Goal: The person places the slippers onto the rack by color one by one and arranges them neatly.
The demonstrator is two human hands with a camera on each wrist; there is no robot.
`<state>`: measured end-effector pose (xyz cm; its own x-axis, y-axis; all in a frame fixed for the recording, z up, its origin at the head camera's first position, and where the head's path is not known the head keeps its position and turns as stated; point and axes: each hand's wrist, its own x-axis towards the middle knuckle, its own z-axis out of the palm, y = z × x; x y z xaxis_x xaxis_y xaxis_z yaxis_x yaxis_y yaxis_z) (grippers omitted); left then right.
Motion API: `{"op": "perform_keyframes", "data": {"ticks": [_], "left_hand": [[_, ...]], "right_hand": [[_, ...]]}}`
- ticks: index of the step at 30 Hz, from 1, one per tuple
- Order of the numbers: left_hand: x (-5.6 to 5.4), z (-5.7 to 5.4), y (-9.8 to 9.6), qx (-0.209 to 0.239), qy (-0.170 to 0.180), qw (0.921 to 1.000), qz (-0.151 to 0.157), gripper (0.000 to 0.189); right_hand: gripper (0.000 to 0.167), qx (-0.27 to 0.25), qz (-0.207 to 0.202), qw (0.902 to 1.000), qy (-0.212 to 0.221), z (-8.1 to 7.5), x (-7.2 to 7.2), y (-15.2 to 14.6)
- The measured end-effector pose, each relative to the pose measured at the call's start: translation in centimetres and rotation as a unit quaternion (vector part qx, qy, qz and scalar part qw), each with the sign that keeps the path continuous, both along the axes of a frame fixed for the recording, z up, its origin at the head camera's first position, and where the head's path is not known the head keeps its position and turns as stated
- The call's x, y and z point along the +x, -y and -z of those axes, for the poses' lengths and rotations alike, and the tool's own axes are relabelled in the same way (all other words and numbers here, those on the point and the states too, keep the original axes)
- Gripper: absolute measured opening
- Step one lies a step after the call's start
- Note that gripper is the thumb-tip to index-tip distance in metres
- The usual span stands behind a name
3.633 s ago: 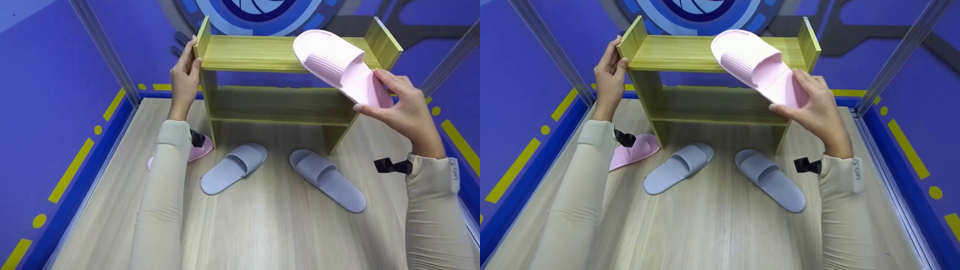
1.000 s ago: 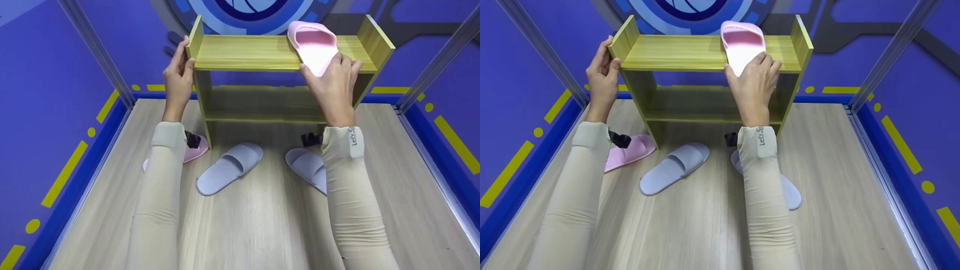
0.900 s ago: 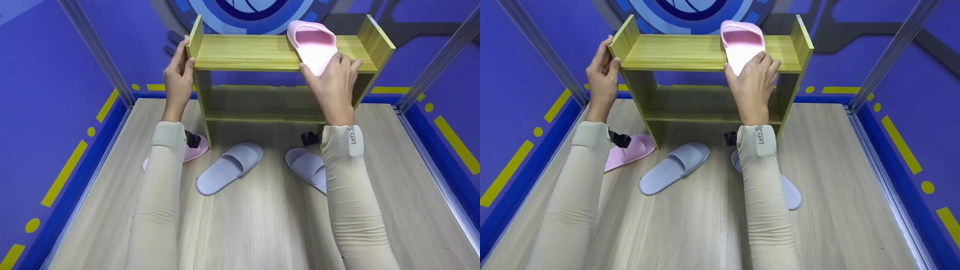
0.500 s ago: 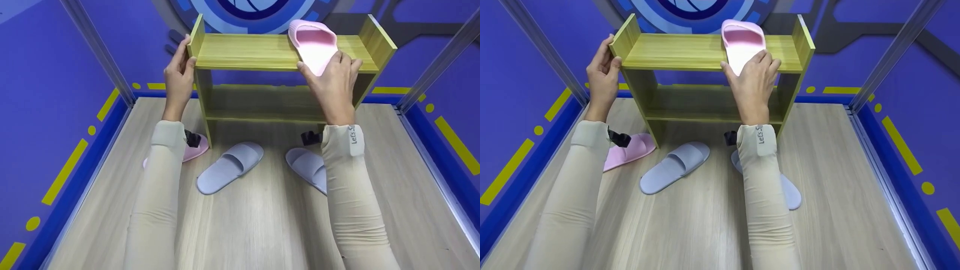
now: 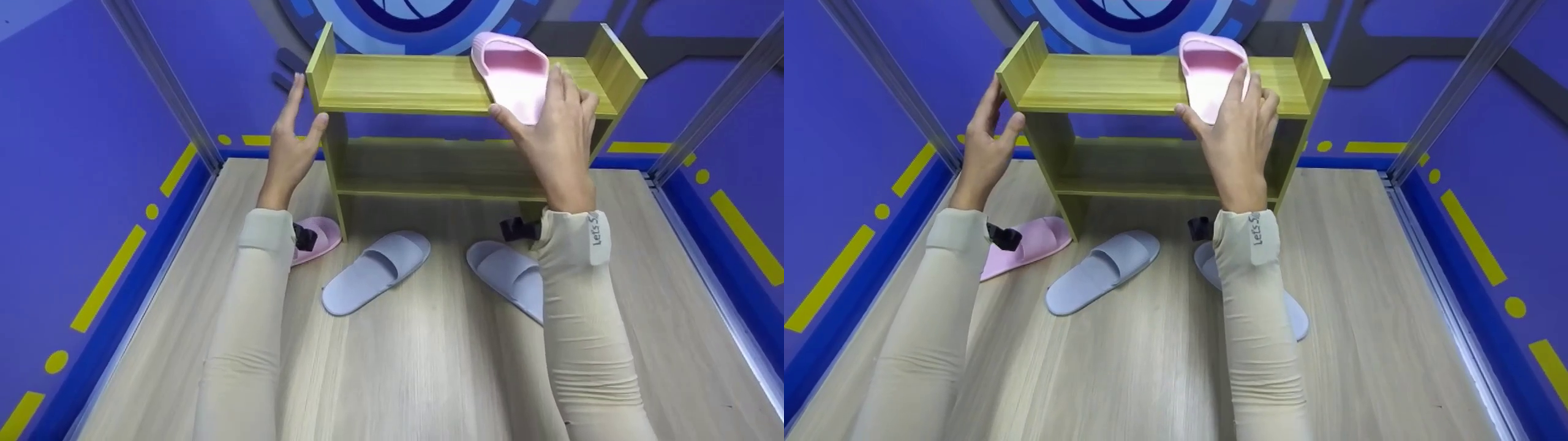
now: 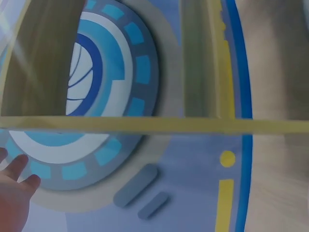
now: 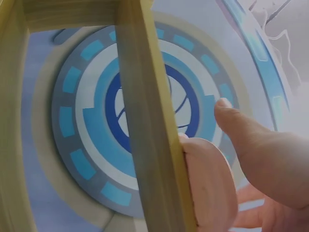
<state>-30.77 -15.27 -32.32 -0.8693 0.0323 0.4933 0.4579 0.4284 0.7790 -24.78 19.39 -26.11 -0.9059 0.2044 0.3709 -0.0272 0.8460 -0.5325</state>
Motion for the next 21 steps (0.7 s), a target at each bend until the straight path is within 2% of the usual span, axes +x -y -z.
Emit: {"op": "perform_keyframes", "data": {"ticks": [3, 12, 16, 21], "left_hand": [[-0.4, 1.5, 0.9, -0.018, 0.011, 0.9998, -0.005, 0.066], [0.1, 5.5, 3.7, -0.064, 0.049, 0.9967, -0.001, 0.075], [0.3, 7.9, 5.3, -0.106, 0.070, 0.9919, -0.006, 0.081], [1.0, 10.9, 7.4, -0.151, 0.102, 0.9831, -0.007, 0.086]], "right_hand": [[0.093, -0.005, -0.010, 0.9995, -0.029, -0.2, 0.3, -0.4], [0.062, -0.018, -0.022, 0.9891, -0.145, -0.3, 0.6, -3.6], [0.055, -0.018, -0.032, 0.9824, -0.183, 0.3, 0.5, -5.7], [0.049, -0.014, -0.047, 0.9769, -0.208, 1.1, 0.3, -8.2]]}}
